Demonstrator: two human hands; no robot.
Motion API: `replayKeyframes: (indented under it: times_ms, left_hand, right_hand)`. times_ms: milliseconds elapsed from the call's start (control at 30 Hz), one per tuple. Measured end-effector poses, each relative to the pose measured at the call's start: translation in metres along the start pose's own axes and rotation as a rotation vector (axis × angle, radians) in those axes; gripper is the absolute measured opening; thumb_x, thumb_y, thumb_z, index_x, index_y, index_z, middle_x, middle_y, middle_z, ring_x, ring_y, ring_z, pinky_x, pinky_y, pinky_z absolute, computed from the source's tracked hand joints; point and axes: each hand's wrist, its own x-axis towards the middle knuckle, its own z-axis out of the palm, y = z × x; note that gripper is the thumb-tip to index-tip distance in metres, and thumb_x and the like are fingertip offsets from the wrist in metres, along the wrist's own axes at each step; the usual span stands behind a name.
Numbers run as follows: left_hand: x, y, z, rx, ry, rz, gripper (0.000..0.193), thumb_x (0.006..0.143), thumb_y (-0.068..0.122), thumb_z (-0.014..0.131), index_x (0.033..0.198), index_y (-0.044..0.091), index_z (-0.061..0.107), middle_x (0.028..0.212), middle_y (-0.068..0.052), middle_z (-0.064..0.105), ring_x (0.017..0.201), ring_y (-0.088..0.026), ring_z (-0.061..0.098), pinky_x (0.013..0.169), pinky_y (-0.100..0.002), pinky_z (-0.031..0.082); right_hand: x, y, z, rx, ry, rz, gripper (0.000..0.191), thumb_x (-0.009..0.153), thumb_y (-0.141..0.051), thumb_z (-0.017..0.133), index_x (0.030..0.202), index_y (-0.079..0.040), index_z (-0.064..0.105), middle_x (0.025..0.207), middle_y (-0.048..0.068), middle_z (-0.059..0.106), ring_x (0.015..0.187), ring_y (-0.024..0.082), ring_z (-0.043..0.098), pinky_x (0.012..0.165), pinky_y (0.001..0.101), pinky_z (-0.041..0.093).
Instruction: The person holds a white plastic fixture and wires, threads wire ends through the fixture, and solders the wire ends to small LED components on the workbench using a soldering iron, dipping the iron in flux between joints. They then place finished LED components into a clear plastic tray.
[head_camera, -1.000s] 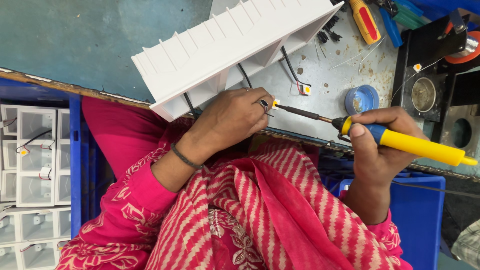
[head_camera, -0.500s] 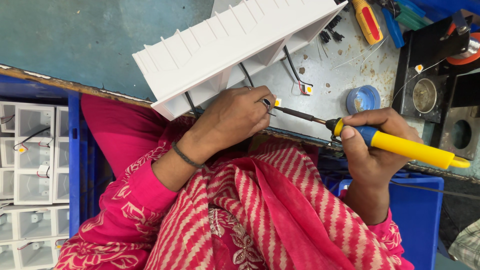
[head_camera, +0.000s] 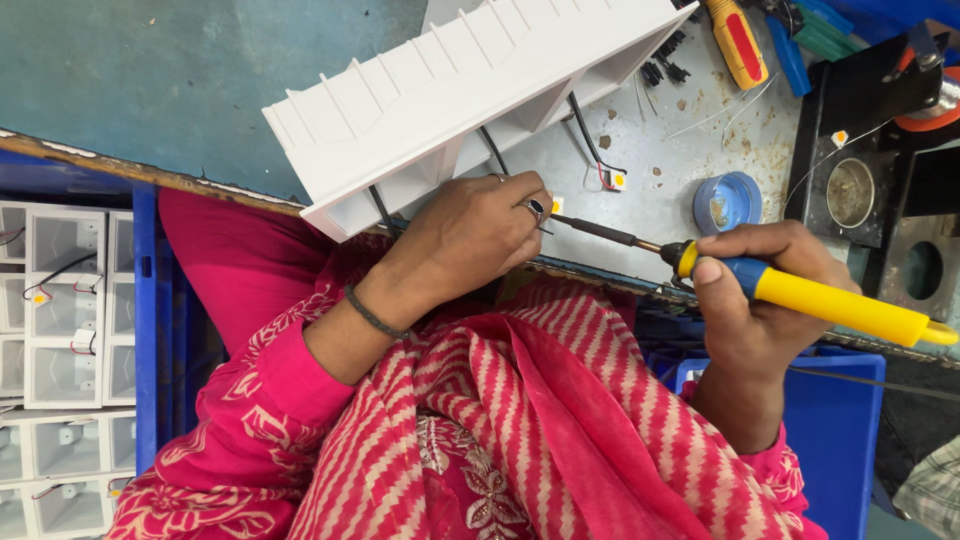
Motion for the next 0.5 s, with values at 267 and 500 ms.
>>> replayKeyframes:
  times_ms: [267,500]
  left_hand:
    - [-0.0003,0.002,-0.0009,0.015,0.013,-0.003,0.011,0.086,0.008,0.07,0.091,0.001,0.064,0.096,-0.01,0.061,0.078,-0.029,0.066,0.072,-0.043,0.055]
    - [-0.0005,0.0019,0.0008,0.012,0.039,0.001,0.009,0.085,0.007,0.069,0.086,0.001,0.063,0.097,-0.009,0.062,0.078,-0.028,0.067,0.073,-0.042,0.055]
  right_hand:
    - [0.0031,0.0018,0.0029,0.023,-0.029,-0.006,0.023,0.099,-0.02,0.078,0.099,0.001,0.07,0.087,0.004,0.07,0.074,0.008,0.063,0.072,0.0176,0.048]
    - [0.0047,-0.0013,0.0036,0.006,-0.001,0.003,0.023,0.096,-0.022,0.078,0.098,-0.001,0.07,0.087,0.005,0.07,0.075,0.009,0.064,0.073,0.0187,0.048]
